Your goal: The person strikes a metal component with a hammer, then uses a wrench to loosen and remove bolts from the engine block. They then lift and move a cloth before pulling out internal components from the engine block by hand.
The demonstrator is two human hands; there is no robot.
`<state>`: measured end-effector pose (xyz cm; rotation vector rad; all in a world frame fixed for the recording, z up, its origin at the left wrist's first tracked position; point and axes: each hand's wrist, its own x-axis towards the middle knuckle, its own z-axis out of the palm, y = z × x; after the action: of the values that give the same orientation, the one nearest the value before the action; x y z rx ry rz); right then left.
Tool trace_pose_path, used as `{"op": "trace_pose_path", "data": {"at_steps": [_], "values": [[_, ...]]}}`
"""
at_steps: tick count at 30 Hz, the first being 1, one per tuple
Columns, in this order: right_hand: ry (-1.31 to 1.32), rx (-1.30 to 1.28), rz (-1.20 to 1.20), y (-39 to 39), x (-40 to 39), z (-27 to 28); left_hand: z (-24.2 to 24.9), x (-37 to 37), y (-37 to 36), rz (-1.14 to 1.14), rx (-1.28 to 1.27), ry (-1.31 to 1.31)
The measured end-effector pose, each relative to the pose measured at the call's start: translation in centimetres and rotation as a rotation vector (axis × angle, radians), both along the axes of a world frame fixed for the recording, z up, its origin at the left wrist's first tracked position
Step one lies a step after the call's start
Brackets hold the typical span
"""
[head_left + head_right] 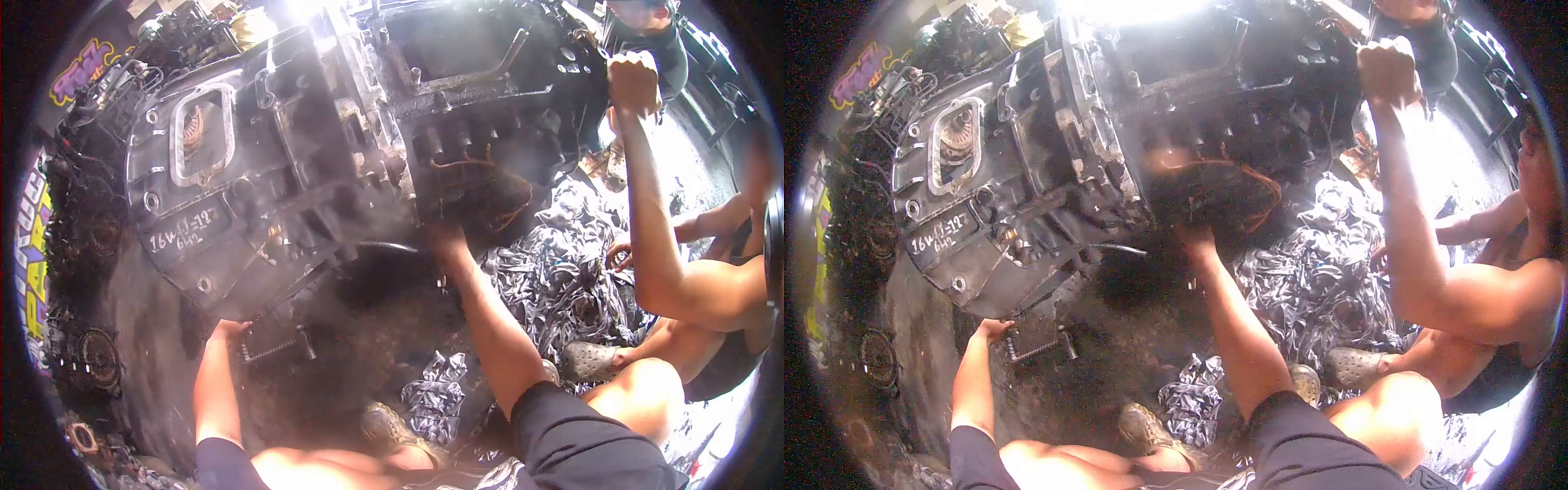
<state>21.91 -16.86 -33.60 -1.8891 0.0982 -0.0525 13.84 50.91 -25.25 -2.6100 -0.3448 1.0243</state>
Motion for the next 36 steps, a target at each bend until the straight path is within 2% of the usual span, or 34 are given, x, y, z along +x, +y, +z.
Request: {"op": "trace_pose_path", "data": {"at_steps": [2,4,6,8,9,11,13,14,15,17,19,21,23,24,26,27,28,29,30,32,33,35,36], "values": [[0.047,0.183,-0.132,0.6,-0.4,1.1,2.1,-0.3,-3.9,0.044,0.069,0.004],[0.243,0.485,-0.287,1.8,-0.4,1.8,-0.5,-0.4,-0.1,0.165,-0.136,-0.053],[0.096,-0.059,-0.089,0.9,1.6,-5.0,-2.0,-0.6,2.1,0.23,-0.289,-0.11],[0.034,-0.332,0.055,0.1,1.7,-4.9,-0.8,-0.7,0.7,0.202,-0.267,-0.114],[0.051,-0.333,0.1,-0.4,0.1,-0.2,0.4,-0.7,-0.8,0.195,-0.232,-0.104],[0.077,-0.217,0.1,-0.4,-0.9,2.3,2.8,-0.9,-4.6,0.192,-0.172,-0.088],[0.058,-0.052,0.015,0.2,-0.7,0.0,3.7,-0.7,-5.8,0.275,-0.128,-0.058],[0.029,-0.004,-0.024,0.5,-0.4,-1.5,2.9,-0.3,-5.5,0.44,-0.081,-0.029],[-0.036,-0.028,-0.06,1.0,0.0,-3.2,1.5,-0.6,-3.5,0.388,-0.158,-0.098],[-0.06,-0.248,-0.043,1.1,0.7,-3.4,-0.2,-1.3,-0.2,0.292,-0.256,-0.161],[0.013,-0.647,0.063,0.3,2.2,-1.9,0.4,-0.7,-0.4,0.23,-0.245,-0.071],[-0.092,-0.281,-0.02,0.4,0.7,-1.6,0.8,0.2,-0.4,0.16,-0.189,0.025],[0.032,-0.121,0.02,0.0,0.4,-2.3,0.5,0.2,-0.2,0.066,-0.145,0.07],[0.206,-0.142,0.096,-0.3,0.4,-0.3,0.1,0.0,-0.2,0.02,-0.122,0.094],[0.21,-0.136,0.119,0.0,0.1,-0.3,0.5,-0.1,-0.8,0.003,-0.12,0.081],[0.038,-0.112,0.066,0.2,-0.1,-1.9,1.0,-0.2,-1.4,0.042,-0.143,0.033],[-0.132,-0.231,0.032,-0.1,-0.2,-2.3,1.3,-0.2,-1.9,0.068,-0.171,-0.01],[-0.296,-0.364,-0.025,-0.4,-0.3,-2.8,1.5,-0.3,-2.4,0.084,-0.196,-0.047],[-0.459,-0.636,-0.062,-0.7,-0.2,-2.7,2.0,-0.2,-2.9,0.09,-0.222,-0.097],[-0.326,-0.619,-0.029,-1.0,0.1,-2.0,3.0,-0.7,-4.1,0.107,-0.282,-0.188],[-0.034,-0.326,0.039,-0.9,0.1,-1.4,3.3,-0.8,-4.7,0.148,-0.295,-0.186],[0.209,0.031,0.091,-0.5,-0.9,0.1,3.9,-0.7,-4.9,0.344,-0.257,-0.061],[0.157,0.089,0.072,-0.3,-1.6,1.8,4.1,-0.6,-5.0,0.438,-0.237,-0.002]]}}
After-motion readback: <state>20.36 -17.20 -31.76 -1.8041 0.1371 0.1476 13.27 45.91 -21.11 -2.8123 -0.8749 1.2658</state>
